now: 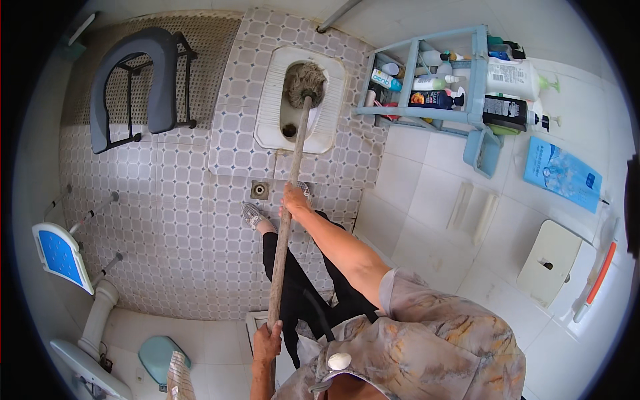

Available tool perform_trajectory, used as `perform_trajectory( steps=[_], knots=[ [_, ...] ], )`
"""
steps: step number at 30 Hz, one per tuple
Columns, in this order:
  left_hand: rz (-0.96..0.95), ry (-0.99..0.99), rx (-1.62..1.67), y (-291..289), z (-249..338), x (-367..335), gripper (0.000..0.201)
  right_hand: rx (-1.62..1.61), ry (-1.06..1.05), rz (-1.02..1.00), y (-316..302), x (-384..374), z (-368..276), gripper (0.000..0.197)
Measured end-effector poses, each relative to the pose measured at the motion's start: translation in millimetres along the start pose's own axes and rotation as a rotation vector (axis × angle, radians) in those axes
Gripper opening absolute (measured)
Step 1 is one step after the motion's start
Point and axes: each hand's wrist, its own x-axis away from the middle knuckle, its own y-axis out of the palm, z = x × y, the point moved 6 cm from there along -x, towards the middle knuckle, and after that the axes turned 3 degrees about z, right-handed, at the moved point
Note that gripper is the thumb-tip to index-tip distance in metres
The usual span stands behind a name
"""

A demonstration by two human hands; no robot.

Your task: The recorder mops the floor of a home, moving from a living/dining area into a bathroom where they mop around and inside a squat toilet.

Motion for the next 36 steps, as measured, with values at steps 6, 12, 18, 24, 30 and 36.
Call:
perform_trajectory(
  steps=[6, 12, 18, 24, 30, 36],
  knots=[
    [-0.169, -0.024, 0.107, 38, 41, -24, 0.049, 0.702, -0.605, 0.146, -52, -98, -20, 0.034],
    [-0.142, -0.091, 0.103, 30, 58, -32, 0.050, 0.745, -0.535, 0.301, -7, -99, -28, 0.045],
    [-0.194, -0.015, 0.137, 86, 116, -59, 0.051, 0.636, -0.776, 0.466, -65, -165, -89, 0.040],
    [-0.043, 0.026, 0.044, 62, 104, -49, 0.050, 0.680, -0.409, 0.237, -39, -124, -96, 0.031],
    [0.200, 0.280, -0.329, 39, 58, -34, 0.035, -0.260, -0.045, -0.092, -26, -61, -63, 0.020],
    [0.485, 0.474, -0.673, -7, -34, 5, 0.039, -0.322, -0.049, -0.065, -15, 44, -20, 0.016]
  ],
)
